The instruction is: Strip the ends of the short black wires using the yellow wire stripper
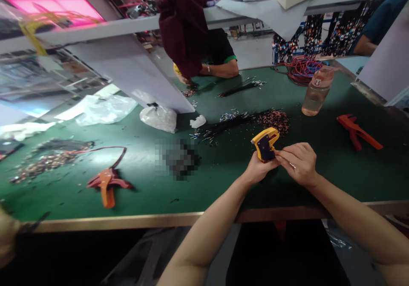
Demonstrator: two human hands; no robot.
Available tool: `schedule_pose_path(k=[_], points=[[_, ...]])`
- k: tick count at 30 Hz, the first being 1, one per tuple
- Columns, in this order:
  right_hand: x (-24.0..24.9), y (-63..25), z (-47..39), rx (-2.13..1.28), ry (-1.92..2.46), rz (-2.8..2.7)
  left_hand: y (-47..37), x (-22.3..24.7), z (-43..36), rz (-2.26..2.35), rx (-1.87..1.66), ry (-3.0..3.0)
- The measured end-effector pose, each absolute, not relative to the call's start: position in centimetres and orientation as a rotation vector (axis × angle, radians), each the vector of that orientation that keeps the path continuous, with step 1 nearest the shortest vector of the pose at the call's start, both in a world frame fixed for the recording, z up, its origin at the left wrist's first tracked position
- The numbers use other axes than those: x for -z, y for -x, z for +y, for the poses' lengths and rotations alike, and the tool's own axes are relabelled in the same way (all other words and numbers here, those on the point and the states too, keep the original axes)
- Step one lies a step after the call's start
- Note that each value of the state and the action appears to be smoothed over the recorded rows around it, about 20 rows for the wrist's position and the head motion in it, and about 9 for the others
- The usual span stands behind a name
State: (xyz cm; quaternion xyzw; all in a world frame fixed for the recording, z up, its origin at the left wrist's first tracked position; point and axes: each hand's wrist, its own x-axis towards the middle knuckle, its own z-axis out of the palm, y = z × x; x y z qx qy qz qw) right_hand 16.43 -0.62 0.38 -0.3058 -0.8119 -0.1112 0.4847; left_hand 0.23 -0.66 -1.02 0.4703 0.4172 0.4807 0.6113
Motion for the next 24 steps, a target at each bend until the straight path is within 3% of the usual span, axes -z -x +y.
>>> schedule_pose_path(k=[15,24], points=[[-0.39,-16.52,-0.72,0.334,0.707,-1.937,-0.6,0.83,-1.03,1.079,-1.111,-1.218],[-0.33,-16.65,-0.45,0.254,0.704,-1.87,-0.9,0.75,-0.88,0.913,-1.11,-1.171]])
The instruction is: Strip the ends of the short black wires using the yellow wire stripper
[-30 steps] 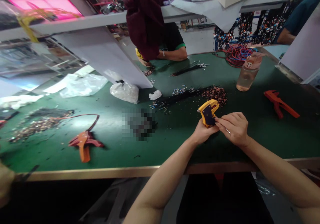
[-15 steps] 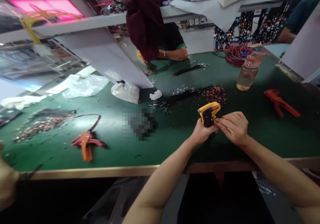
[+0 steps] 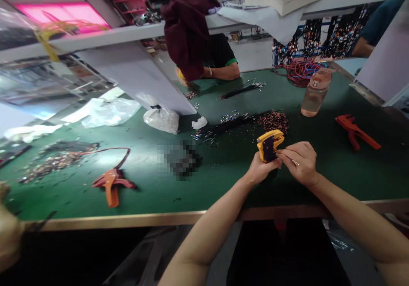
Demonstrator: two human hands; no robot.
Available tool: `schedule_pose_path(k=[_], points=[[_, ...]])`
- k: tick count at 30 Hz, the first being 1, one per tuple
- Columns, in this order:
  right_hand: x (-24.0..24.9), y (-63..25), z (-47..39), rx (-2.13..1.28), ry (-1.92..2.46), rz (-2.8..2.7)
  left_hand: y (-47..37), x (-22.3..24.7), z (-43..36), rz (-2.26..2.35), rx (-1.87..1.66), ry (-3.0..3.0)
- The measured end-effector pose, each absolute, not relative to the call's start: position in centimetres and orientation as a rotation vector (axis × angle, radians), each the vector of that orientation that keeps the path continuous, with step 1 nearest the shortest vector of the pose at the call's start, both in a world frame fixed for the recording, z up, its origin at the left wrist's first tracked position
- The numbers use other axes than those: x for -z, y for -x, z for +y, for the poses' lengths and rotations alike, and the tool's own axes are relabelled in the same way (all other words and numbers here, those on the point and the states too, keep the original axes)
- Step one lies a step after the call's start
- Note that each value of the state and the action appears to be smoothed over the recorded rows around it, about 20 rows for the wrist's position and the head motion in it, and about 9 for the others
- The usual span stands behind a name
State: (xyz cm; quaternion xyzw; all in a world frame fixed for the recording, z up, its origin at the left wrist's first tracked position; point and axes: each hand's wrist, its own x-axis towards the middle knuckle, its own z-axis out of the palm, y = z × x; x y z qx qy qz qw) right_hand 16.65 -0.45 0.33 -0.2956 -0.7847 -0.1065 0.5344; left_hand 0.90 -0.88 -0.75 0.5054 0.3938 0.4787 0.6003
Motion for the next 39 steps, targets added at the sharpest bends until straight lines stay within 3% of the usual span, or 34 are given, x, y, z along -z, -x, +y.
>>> schedule_pose_path(k=[8,39], points=[[-0.13,-16.86,-0.41,0.159,0.774,-1.808,0.07,0.51,-0.44,0.901,-1.173,-0.949],[-0.08,-16.58,-0.49,0.34,0.801,-1.919,-0.5,0.8,-0.82,0.965,-1.123,-1.064]])
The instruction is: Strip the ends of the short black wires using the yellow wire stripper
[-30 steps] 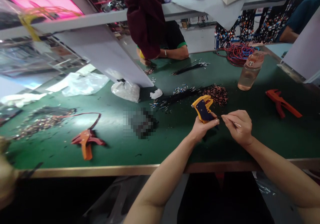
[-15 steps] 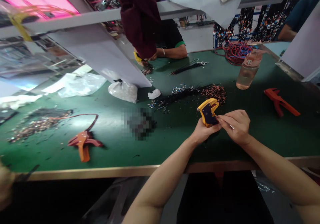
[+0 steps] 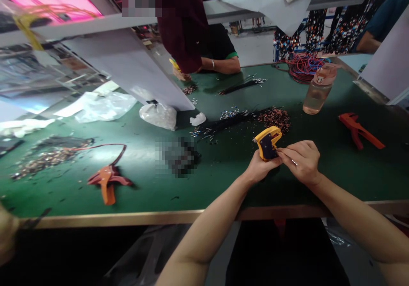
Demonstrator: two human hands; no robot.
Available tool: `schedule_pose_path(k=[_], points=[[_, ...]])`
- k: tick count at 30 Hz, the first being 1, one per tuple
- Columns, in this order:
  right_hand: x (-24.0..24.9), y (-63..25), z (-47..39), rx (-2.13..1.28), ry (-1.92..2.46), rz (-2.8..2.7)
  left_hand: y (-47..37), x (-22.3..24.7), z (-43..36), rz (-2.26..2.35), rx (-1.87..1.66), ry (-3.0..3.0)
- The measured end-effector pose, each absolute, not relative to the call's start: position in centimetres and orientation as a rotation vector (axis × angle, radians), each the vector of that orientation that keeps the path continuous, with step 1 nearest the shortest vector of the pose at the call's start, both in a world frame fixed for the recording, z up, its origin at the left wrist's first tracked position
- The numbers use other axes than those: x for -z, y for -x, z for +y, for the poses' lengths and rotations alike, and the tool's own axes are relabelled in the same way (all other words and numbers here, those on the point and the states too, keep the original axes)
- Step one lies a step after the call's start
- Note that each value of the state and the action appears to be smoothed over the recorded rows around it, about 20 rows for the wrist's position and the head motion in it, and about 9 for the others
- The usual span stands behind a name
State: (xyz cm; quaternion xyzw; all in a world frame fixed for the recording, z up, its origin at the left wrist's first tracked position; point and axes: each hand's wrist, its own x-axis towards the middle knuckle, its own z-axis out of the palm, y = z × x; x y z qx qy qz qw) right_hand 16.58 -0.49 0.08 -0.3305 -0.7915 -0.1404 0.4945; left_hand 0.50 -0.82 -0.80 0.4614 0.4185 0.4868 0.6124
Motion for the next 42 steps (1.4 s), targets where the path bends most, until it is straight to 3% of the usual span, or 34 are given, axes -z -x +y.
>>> schedule_pose_path(k=[13,21,26,42], points=[[-0.5,-16.6,-0.7,0.262,0.747,-1.857,-0.4,0.7,-0.7,1.082,-1.129,-1.158],[0.2,-17.0,0.5,-0.367,0.892,-1.523,1.1,-0.1,-0.4,0.761,-0.958,-1.056],[0.4,-16.8,1.0,-0.569,0.855,-1.365,1.3,-0.2,-0.6,0.794,-0.824,-1.149],[0.8,-16.9,1.4,-0.64,0.915,-1.412,1.2,-0.5,-1.0,0.801,-0.702,-1.22]])
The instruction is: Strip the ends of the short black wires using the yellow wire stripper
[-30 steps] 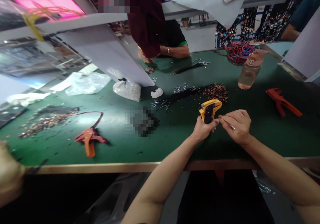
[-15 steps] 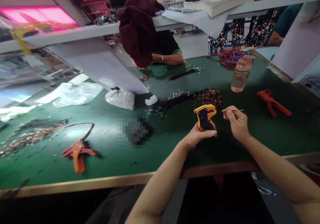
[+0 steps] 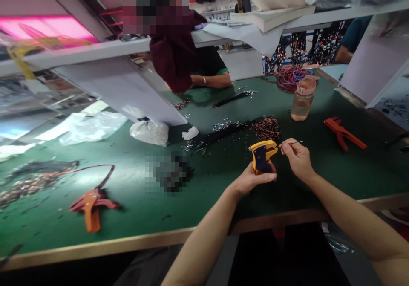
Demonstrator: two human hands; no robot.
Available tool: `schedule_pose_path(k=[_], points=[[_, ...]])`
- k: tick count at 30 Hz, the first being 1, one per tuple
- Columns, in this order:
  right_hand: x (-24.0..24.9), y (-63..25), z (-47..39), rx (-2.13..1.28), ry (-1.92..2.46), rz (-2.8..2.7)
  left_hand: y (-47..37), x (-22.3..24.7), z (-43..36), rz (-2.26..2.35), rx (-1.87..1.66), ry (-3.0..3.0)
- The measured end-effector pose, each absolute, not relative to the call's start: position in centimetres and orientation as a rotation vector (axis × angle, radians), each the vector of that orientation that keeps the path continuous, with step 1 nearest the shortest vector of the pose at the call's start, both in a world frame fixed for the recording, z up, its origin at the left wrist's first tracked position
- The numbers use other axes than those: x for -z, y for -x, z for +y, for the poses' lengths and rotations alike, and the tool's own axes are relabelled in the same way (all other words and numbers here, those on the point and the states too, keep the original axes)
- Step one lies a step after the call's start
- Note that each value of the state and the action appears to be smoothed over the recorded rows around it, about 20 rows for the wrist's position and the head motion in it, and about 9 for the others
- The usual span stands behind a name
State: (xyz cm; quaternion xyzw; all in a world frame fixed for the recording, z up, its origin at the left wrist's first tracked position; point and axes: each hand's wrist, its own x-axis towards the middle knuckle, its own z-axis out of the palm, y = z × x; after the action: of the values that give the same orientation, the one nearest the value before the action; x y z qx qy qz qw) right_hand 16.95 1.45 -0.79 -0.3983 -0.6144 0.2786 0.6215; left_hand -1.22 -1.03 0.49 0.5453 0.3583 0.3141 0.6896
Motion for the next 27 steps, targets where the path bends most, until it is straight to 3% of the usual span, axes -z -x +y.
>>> schedule_pose_path(k=[10,27], points=[[0.5,-16.9,1.3,-0.622,0.884,-1.453,1.0,-0.9,-1.3,0.8,-0.705,-1.239],[0.5,-16.8,1.6,-0.873,0.892,-1.23,-0.5,0.2,-1.7,0.987,-0.793,-1.231]])
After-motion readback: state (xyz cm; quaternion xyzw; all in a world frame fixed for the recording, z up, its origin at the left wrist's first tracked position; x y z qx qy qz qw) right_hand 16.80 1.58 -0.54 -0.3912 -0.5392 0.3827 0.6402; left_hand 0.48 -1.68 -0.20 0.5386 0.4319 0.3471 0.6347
